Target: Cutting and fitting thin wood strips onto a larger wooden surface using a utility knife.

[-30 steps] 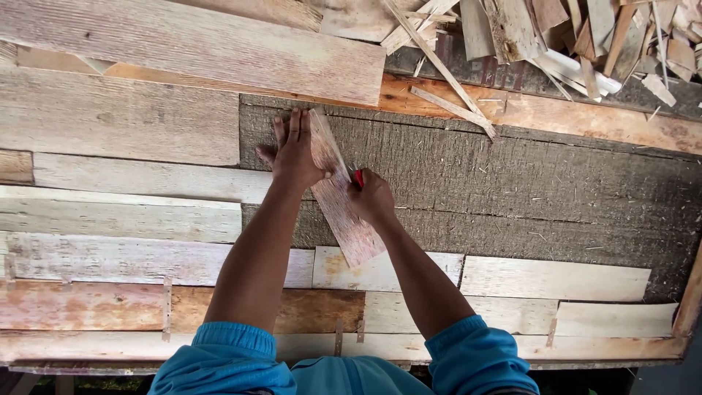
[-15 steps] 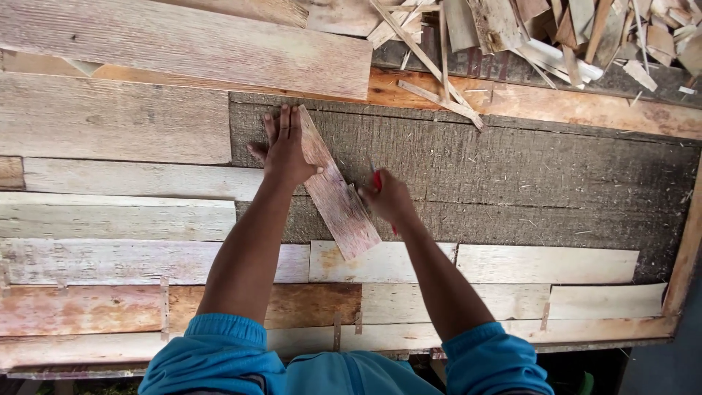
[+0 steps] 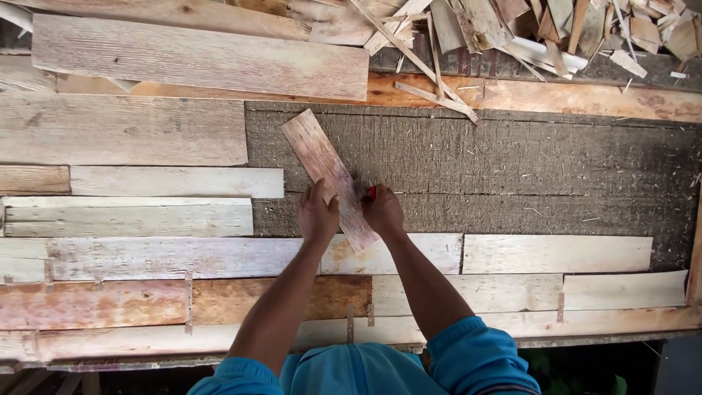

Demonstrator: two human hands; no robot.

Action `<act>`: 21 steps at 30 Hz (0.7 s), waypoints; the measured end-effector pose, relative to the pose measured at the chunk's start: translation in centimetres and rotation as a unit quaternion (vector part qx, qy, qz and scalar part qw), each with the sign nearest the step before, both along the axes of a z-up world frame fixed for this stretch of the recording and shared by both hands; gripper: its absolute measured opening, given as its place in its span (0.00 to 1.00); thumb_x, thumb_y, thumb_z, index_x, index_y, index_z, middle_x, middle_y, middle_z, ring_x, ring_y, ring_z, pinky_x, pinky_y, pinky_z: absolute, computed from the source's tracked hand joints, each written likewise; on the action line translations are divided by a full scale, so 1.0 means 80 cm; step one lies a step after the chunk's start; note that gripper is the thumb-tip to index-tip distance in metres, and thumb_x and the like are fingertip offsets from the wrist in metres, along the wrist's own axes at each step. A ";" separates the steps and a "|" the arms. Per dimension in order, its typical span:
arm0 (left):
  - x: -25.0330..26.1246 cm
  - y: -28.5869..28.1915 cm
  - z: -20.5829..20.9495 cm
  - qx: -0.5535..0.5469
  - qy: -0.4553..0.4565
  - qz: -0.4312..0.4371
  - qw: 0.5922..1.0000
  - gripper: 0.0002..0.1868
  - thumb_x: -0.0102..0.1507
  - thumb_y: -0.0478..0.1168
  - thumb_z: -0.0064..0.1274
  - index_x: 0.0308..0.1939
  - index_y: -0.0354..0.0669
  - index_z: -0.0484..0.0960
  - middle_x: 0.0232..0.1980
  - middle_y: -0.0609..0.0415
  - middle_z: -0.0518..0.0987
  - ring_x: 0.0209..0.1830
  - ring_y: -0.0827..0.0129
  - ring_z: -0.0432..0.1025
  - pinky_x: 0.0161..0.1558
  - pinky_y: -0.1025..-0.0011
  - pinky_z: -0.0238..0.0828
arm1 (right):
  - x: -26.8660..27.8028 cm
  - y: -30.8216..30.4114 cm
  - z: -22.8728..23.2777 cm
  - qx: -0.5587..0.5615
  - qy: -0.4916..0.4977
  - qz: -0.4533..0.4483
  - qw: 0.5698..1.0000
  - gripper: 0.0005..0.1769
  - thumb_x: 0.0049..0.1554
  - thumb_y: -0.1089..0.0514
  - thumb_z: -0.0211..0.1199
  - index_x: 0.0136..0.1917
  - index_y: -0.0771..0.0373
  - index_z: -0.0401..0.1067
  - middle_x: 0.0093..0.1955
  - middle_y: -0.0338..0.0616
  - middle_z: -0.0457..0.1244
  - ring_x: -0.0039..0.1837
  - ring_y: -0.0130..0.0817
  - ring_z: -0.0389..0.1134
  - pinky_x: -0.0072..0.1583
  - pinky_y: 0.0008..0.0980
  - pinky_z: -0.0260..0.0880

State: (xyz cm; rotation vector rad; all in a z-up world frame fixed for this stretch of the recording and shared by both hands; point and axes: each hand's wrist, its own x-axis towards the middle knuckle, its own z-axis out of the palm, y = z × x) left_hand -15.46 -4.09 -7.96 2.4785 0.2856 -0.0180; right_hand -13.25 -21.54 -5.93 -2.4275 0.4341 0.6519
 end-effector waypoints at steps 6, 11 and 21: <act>0.008 0.002 0.007 -0.288 0.074 0.216 0.930 0.26 0.63 0.43 0.62 0.63 0.44 0.71 0.55 0.47 0.70 0.59 0.48 0.72 0.55 0.48 0.72 | 0.001 0.000 0.004 0.042 -0.009 -0.001 0.999 0.19 0.56 0.45 0.61 0.49 0.63 0.71 0.46 0.61 0.65 0.56 0.67 0.70 0.54 0.63 0.73; 0.021 0.014 0.010 -0.403 0.128 0.218 0.880 0.18 0.72 0.40 0.50 0.65 0.39 0.75 0.54 0.45 0.73 0.61 0.49 0.72 0.53 0.48 0.72 | -0.003 -0.008 0.026 0.156 0.046 -0.086 0.983 0.16 0.54 0.50 0.66 0.49 0.63 0.72 0.38 0.57 0.67 0.43 0.53 0.74 0.43 0.48 0.74; 0.057 0.055 0.094 -0.274 0.125 -0.001 0.953 0.18 0.70 0.36 0.48 0.62 0.56 0.82 0.57 0.46 0.82 0.63 0.45 0.73 0.62 0.46 0.68 | -0.059 -0.013 0.045 0.299 0.000 -0.203 0.932 0.09 0.55 0.59 0.67 0.48 0.64 0.72 0.30 0.49 0.63 0.30 0.34 0.68 0.35 0.32 0.75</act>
